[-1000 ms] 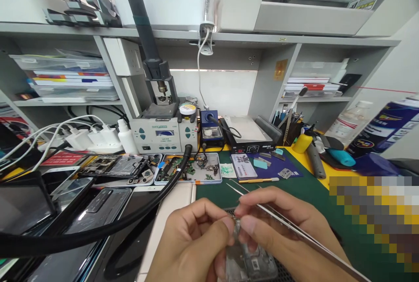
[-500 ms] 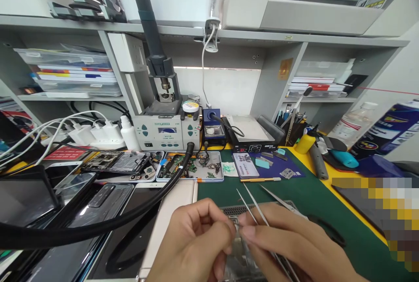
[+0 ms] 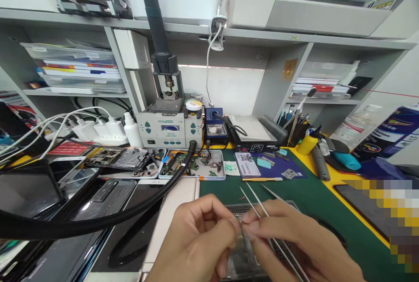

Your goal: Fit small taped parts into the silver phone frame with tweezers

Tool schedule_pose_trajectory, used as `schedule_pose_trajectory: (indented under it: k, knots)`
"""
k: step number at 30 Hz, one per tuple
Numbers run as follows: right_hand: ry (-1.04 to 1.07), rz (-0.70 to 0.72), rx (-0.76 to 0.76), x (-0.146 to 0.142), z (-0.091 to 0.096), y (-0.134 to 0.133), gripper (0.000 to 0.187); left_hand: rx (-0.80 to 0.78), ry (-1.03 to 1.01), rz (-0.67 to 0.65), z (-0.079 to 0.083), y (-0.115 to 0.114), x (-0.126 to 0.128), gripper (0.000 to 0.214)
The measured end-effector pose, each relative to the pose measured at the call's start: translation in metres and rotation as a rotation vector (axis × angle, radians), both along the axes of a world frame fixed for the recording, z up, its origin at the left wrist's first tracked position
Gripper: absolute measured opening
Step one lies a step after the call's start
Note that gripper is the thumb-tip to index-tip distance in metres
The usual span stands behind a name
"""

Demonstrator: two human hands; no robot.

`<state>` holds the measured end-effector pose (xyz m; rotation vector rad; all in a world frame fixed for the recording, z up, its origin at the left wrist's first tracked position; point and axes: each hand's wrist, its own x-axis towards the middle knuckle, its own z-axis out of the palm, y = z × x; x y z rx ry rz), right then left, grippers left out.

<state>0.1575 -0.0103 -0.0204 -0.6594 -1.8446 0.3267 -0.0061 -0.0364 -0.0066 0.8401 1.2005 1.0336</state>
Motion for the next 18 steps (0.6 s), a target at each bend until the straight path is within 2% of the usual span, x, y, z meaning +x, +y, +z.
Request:
schedule_pose_trajectory:
  k: [3,9,15,18]
  knots:
    - [0.033,-0.068,-0.02,-0.006,0.002,0.001,0.006,0.015,-0.006,0.023,0.001,0.0,0.001,0.017]
    - [0.028,-0.047,-0.042,-0.007,0.013,0.008,0.018,0.031,0.012,0.057,0.0,0.0,0.002,0.02]
    - [0.045,0.017,-0.18,-0.002,0.003,0.004,0.006,0.044,0.041,0.035,0.001,-0.001,0.001,0.021]
    - [0.025,0.09,-0.243,0.001,0.0,0.004,0.022,0.037,0.064,0.015,0.002,-0.003,0.0,0.022]
